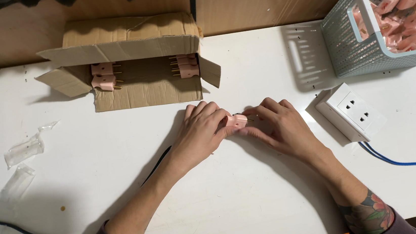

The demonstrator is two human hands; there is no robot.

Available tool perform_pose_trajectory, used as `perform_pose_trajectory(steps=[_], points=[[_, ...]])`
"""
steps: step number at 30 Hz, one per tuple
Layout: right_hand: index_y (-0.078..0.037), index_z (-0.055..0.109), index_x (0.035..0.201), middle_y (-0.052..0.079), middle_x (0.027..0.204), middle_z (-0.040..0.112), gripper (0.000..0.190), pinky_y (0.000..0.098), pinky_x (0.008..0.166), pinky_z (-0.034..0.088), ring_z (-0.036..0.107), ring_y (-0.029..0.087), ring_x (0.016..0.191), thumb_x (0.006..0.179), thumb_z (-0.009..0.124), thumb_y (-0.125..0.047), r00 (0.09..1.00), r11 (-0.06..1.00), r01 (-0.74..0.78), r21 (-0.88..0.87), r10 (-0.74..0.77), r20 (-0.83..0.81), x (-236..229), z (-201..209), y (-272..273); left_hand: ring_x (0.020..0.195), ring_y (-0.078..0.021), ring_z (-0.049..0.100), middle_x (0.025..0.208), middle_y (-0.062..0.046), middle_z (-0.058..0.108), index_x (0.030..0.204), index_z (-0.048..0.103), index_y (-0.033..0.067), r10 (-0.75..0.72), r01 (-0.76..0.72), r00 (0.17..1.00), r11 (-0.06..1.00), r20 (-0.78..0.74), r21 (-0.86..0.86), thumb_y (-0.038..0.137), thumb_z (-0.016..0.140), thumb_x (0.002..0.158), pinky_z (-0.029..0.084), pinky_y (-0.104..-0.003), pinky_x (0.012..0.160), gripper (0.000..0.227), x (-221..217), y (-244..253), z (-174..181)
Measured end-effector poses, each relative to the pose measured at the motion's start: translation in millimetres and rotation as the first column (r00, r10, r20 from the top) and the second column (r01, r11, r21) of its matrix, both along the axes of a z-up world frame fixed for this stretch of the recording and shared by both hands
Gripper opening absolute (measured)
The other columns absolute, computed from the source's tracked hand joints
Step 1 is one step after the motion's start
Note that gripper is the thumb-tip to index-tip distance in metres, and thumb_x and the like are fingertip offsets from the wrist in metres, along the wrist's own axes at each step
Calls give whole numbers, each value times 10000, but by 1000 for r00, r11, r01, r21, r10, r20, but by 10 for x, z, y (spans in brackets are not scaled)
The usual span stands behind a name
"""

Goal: The person uses a screwdriver to tighten screws on small pink electrical plugs. They place the finished plugs into a cardboard box and repeat the process with additional plugs from a basket.

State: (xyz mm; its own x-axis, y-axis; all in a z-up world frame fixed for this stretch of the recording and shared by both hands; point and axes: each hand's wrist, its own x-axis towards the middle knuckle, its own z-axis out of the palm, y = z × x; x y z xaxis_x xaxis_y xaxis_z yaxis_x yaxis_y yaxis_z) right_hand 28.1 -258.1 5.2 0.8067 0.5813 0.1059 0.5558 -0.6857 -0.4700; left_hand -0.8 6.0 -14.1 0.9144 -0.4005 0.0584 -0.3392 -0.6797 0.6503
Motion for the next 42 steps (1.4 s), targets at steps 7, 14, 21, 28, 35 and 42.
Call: perform_pose_trajectory(steps=[7,14,21,28,35,42], points=[[-204,764,1371,33,949,634,480,381,879,518,707,229,906,971,901,-430,974,996,-84,-41,91,209,-6,-129,-4,1071,-229,619,977,-5,597,1102,757,155,26,-26,1000,999,0,38,671,574,1131,409,-448,1016,548,23,-6,-170],[-211,785,1357,25,915,632,488,386,862,521,694,228,867,1013,838,-552,957,985,-153,-83,168,238,0,11,7,1191,-274,623,1161,-15,642,1438,658,232,29,-29,998,1000,49,2,654,868,911,426,-488,1017,707,65,4,-190],[-184,837,1337,51,862,652,440,397,832,501,679,230,812,1026,824,-495,970,985,-136,-106,155,189,-38,19,74,1194,-229,573,1129,40,604,1130,718,270,-13,12,999,1000,31,10,522,819,1007,399,-455,1061,298,114,29,-238],[-141,854,1320,66,849,667,461,409,818,508,669,242,801,1037,813,-502,984,991,-133,-30,135,116,-34,32,91,1232,-227,572,1142,32,619,1083,777,315,-5,5,999,1000,32,-9,516,900,923,398,-468,1066,285,164,73,-285],[-151,855,1280,78,848,660,413,464,871,539,692,290,815,984,867,-438,980,986,-160,-38,163,110,-44,9,89,1186,-249,587,1105,16,636,1093,789,271,-42,45,995,999,91,-28,516,954,850,398,-484,1076,382,135,59,-325],[-150,836,1238,57,851,639,405,443,874,549,708,267,817,954,913,-430,985,993,-115,-35,119,122,-47,35,55,1214,-267,596,1162,-10,636,1227,753,208,-67,68,997,998,35,-19,489,975,816,409,-488,1080,545,101,89,-135]])
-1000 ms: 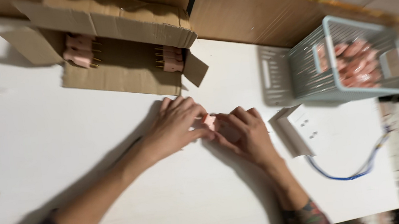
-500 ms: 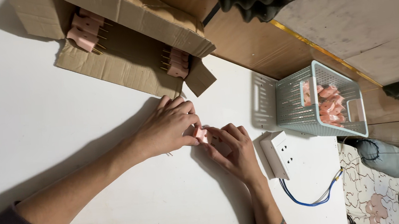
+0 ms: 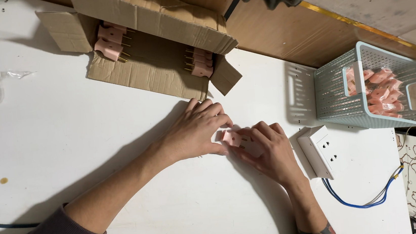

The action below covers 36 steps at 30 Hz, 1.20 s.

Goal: The person uses a screwdriver to tighten screws on small pink electrical plugs. They place the finished plugs into a cardboard box and repeat the process with additional plugs from a basket.

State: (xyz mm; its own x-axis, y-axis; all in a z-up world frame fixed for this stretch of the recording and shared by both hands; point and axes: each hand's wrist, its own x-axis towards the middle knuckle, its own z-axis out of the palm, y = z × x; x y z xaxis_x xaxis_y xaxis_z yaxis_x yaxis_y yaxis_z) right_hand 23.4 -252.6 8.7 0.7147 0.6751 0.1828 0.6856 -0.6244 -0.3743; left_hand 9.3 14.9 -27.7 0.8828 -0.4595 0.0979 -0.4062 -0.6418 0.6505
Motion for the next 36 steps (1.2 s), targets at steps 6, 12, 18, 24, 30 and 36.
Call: perform_pose_trajectory(steps=[6,12,18,24,30,36], points=[[-175,835,1225,43,836,627,406,434,878,535,708,257,819,970,895,-486,999,1000,-18,-14,18,-27,21,45,-44,1237,-279,605,1187,-12,639,1293,731,193,-13,13,999,1000,-44,2,480,1001,815,421,-488,1082,619,-2,23,53],[-164,865,1217,44,807,619,406,425,895,523,673,249,789,944,918,-459,994,996,52,69,-45,-104,62,92,-126,1227,-266,603,1180,-6,635,1295,732,206,-11,10,998,1000,-67,-10,515,993,825,431,-474,1062,621,20,50,31],[-147,886,1189,23,765,592,331,391,863,513,580,190,703,961,914,-386,957,971,175,161,-129,-259,65,82,-148,1204,-296,672,1163,-45,711,1361,737,185,-30,14,994,988,-104,-153,622,920,860,477,-490,1046,690,25,39,82],[-96,908,1167,54,722,619,288,384,810,509,555,196,665,1065,778,-332,916,953,220,210,-127,-381,36,199,-94,1107,-305,789,1146,-113,844,1486,681,155,-106,-40,957,873,-270,-486,468,832,998,559,-466,1024,598,-88,-38,213],[-84,896,1148,79,741,619,296,393,799,503,533,209,724,1102,716,-314,879,940,244,240,-110,-463,1,295,-22,1028,-160,818,1154,-63,886,1552,647,186,-101,-140,935,775,-339,-616,376,798,1077,589,-340,888,533,-78,-184,104],[-29,847,1242,88,844,630,354,380,754,480,544,205,754,966,911,-242,914,921,245,304,-115,-388,17,89,-130,1023,-155,849,1119,-80,897,1406,760,114,-99,-190,930,694,-353,-695,333,846,1052,648,-306,889,425,-108,-229,132]])
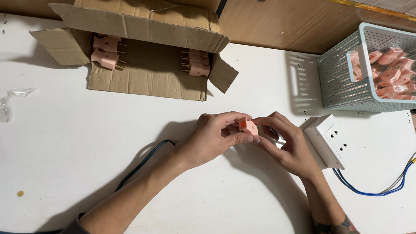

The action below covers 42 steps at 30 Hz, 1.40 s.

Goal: The person uses a screwdriver to tighten screws on small pink electrical plugs. They place the finished plugs into a cardboard box and repeat the process with additional plugs from a basket.

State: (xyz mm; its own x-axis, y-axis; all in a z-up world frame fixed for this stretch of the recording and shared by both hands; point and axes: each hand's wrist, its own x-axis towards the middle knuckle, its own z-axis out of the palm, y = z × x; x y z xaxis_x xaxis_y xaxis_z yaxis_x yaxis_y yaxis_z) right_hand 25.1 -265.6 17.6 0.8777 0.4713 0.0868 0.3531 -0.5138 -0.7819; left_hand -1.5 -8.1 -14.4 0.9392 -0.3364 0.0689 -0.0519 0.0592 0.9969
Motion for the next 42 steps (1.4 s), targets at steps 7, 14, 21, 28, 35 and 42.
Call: perform_pose_trajectory(steps=[7,14,21,28,35,42], points=[[-12,836,1291,157,1110,777,359,367,648,494,592,216,694,981,887,-185,999,999,1,40,-2,43,-53,85,55,1098,-123,851,1115,-42,906,1240,803,103,26,-23,996,999,81,-44,260,842,1066,653,-293,936,237,-16,36,100],[-14,848,1301,147,1076,828,343,368,682,485,583,193,726,997,867,-173,999,991,38,126,-38,-1,-60,84,108,1106,-124,835,1135,-53,905,1319,799,84,49,-45,993,998,111,-39,233,835,1076,647,-313,968,288,-76,82,119],[-24,861,1277,132,1051,852,319,374,716,508,594,200,756,992,868,-167,997,986,70,152,-64,-44,-65,57,91,1099,-78,789,1132,4,890,1317,789,112,47,-41,990,998,133,-49,240,845,1070,628,-303,1008,284,-57,68,129],[-18,842,1314,131,1116,857,376,345,632,502,593,203,671,971,907,-158,982,994,89,69,-99,163,-87,11,19,1055,-96,796,1094,-42,895,1343,788,67,100,-92,983,994,154,-58,206,836,1080,648,-325,1002,301,-86,58,96],[-46,856,1297,114,1112,869,314,356,664,499,566,185,694,1011,854,-176,991,991,88,105,-98,89,-81,78,105,1093,-153,842,1112,-43,891,1327,778,87,133,-141,961,990,241,17,253,845,1069,660,-334,976,314,-60,-31,61],[-67,863,1315,105,1047,852,295,339,682,475,548,174,745,1056,804,-197,982,967,191,170,-187,-37,-165,69,195,1213,-256,776,1264,-77,746,1313,669,82,182,-182,945,983,271,-26,302,723,1157,644,-381,948,275,-146,-191,43]])
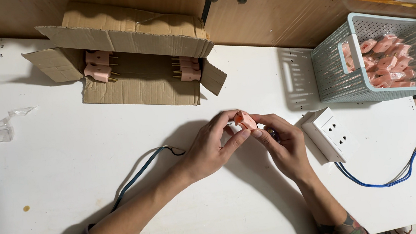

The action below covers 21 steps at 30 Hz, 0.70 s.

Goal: The person uses a screwdriver to tighten screws on small pink electrical plugs. They place the finished plugs into a cardboard box and repeat the process with additional plugs from a basket.

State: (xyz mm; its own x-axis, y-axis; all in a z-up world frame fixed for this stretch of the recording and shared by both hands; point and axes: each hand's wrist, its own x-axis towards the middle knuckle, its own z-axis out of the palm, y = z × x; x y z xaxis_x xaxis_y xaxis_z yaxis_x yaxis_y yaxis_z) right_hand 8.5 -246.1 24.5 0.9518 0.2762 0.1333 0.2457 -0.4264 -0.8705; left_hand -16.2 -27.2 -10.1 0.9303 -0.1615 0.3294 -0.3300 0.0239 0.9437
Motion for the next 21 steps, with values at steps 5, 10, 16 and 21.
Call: perform_pose_trajectory(steps=[5,10,16,21], points=[[-56,848,1333,111,1090,850,295,344,691,477,546,175,767,1086,774,-199,999,998,48,40,-48,-7,-86,-10,55,1280,-254,806,1256,-62,778,1311,674,64,-8,2,998,994,-59,-107,222,735,1148,658,-365,999,235,-83,-23,104],[-45,822,1359,107,1119,824,320,345,685,481,535,185,771,1116,728,-231,999,997,42,66,-41,-17,-106,-62,34,1260,-239,824,1229,-119,860,1375,726,15,7,-21,997,984,-83,-174,196,776,1118,660,-358,1028,319,-87,-36,152],[-34,808,1384,91,1120,798,345,327,695,484,531,168,787,1134,699,-246,998,995,51,86,-49,-28,-130,-39,83,1236,-234,833,1216,-147,873,1366,739,-6,5,-25,994,981,-106,-190,187,803,1095,669,-358,1022,339,-91,-27,162],[26,776,1405,28,750,585,369,251,608,384,398,91,673,1198,590,-216,993,980,91,176,-77,-85,-123,-85,31,1178,-222,842,1213,-158,879,1378,748,-6,28,-43,996,982,-83,-186,180,801,1098,662,-387,1051,340,-69,-19,123]])
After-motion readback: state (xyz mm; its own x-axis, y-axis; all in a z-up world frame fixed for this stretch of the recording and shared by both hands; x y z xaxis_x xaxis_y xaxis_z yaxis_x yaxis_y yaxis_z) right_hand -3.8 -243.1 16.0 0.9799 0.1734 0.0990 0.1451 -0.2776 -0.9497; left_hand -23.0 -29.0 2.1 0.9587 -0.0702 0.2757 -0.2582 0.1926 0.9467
